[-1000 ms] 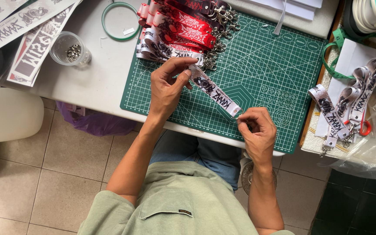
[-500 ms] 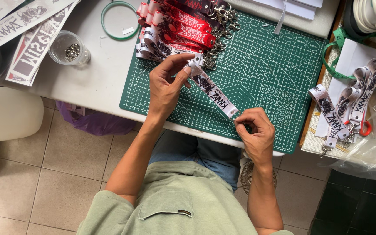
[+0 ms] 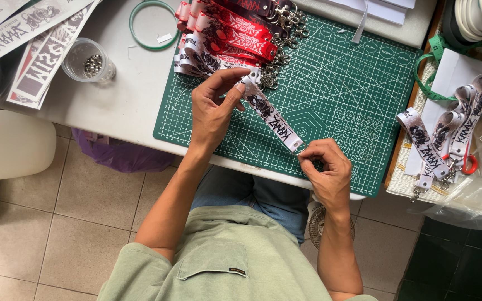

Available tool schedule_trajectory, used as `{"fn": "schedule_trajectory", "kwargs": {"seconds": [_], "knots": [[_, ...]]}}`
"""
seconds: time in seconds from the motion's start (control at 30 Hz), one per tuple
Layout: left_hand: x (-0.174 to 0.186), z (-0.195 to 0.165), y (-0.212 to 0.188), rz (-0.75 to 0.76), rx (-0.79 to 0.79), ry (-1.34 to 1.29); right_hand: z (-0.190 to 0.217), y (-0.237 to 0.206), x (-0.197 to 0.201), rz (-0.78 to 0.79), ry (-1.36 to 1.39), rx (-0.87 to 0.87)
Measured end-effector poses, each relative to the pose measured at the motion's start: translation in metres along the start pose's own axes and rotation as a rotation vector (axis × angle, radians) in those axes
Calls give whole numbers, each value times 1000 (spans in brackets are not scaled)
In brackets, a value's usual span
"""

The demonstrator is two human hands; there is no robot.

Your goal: The person assembles lanyards by attaching metal clips to the ends of red and white printed straps. They handle each lanyard one at a time, thread the clip through the strap loop, and place the finished lanyards in a pile on the cutting mat.

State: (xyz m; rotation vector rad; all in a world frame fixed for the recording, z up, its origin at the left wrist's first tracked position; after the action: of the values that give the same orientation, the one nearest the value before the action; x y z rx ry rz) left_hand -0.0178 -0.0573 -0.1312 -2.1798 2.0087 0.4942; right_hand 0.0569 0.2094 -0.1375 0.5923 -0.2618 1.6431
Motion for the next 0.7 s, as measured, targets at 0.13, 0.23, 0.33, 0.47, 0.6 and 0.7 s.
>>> {"fn": "schedule_trajectory", "kwargs": {"seconds": [0.13, 0.23, 0.33, 0.47, 0.6, 0.7], "knots": [[0, 0, 0, -5, -2, 5, 1, 0, 0, 10, -27, -17], [0, 0, 0, -15, 4, 0, 2, 0, -1, 16, -7, -11], [0, -1, 0, -16, 4, 5, 3, 0, 0, 20, 15, -14], [-1, -2, 0, -21, 12, -1, 6, 1, 1, 20, -8, -1], [-2, -4, -1, -25, 6, 14, 7, 1, 2, 16, -38, 0], [-2, -5, -1, -27, 2, 30, 7, 1, 2, 17, -37, -3]]}}
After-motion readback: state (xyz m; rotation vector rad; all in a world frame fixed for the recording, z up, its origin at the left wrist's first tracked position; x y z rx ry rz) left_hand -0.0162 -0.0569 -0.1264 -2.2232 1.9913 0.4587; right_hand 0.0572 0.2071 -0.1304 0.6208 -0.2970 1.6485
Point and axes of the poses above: each hand's wrist, its own y-axis towards the middle knuckle, its own x-axis out of the back of the hand, z = x × y, the point moved 1 cm from there along y, towards the middle knuckle, and after that the axes turned 5 degrees about -y, right-handed, at the moved point
